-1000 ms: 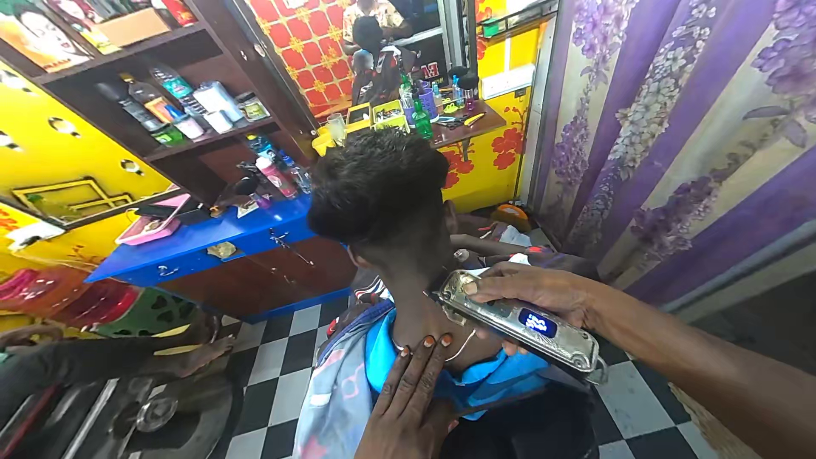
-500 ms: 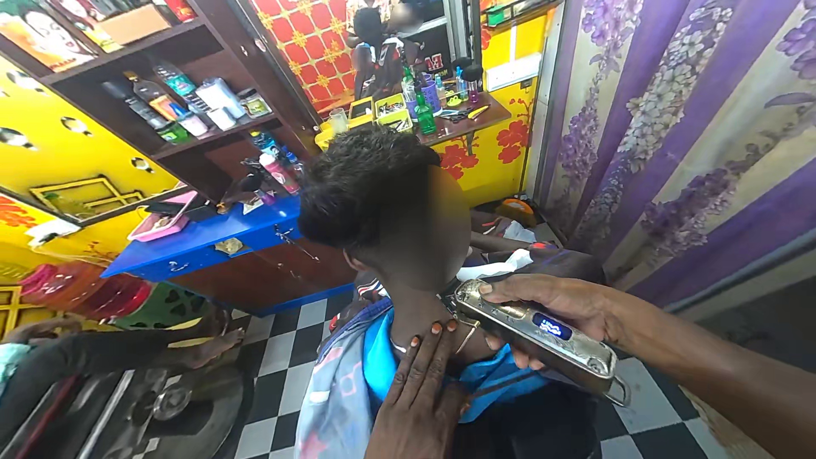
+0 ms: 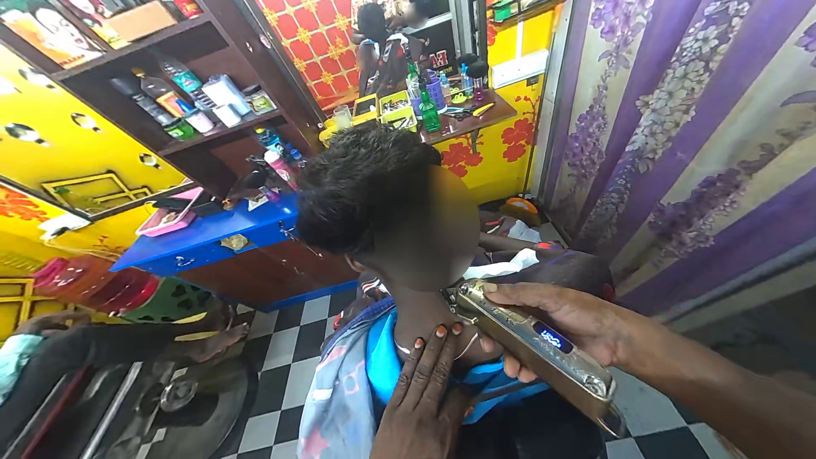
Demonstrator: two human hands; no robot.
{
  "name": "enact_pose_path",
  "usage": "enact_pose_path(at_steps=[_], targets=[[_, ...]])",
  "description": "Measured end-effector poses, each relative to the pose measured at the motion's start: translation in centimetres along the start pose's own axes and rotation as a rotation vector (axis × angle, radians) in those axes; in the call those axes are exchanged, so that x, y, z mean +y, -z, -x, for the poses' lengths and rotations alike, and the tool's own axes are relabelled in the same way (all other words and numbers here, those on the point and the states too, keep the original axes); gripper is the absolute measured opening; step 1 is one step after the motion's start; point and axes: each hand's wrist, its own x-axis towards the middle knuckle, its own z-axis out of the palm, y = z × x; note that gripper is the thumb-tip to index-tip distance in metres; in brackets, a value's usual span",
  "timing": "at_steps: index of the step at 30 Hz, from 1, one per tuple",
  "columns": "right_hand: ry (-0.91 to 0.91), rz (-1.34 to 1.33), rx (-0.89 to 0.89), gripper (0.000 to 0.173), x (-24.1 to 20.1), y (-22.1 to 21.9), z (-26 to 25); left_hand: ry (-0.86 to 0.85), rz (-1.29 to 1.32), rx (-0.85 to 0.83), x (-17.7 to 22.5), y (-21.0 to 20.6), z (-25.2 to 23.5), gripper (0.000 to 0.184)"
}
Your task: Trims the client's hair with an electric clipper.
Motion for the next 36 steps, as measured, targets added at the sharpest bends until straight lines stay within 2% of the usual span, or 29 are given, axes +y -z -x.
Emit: enact_pose_path(at_steps=[4,6,10,16,20,26,31,34,36], targets=[[0.09,-0.081,0.011,0.048,0.1,0.5,-0.3,0.003,0.003,0.005,0.0,-0.1,0.0,0.026],[0.09,-0.033,0.003,0.05,0.2,0.8,-0.2,0.005,0.003,0.008,0.0,-0.1,0.1,0.025],[-0.007,0.201,0.028,0.034,-0.1,-0.4,0.1,-0.013,-0.013,0.036,-0.2,-0.4,0.3,0.027],[0.268,0.257,0.103,0.033,1.2,-1.1,0.2,-0.008,0.005,0.048,-0.2,-0.7,0.4,0.028],[0.181,0.398,0.169,0.035,2.0,-2.5,0.6,-0.01,-0.003,0.064,-0.2,-0.7,0.4,0.031],[0.193,0.478,0.327,0.03,2.4,-4.0,0.2,-0.002,0.022,0.077,-0.2,-0.7,0.5,0.03],[0.181,0.596,0.438,0.037,2.1,-5.2,0.3,-0.003,0.013,0.079,-0.1,-0.7,0.5,0.03],[0.144,0.682,0.423,0.043,2.1,-5.6,0.3,-0.013,0.007,0.095,-0.2,-0.9,0.6,0.03],[0.096,0.711,0.337,0.049,1.7,-5.8,0.4,-0.019,-0.01,0.105,-0.2,-0.9,0.6,0.031]])
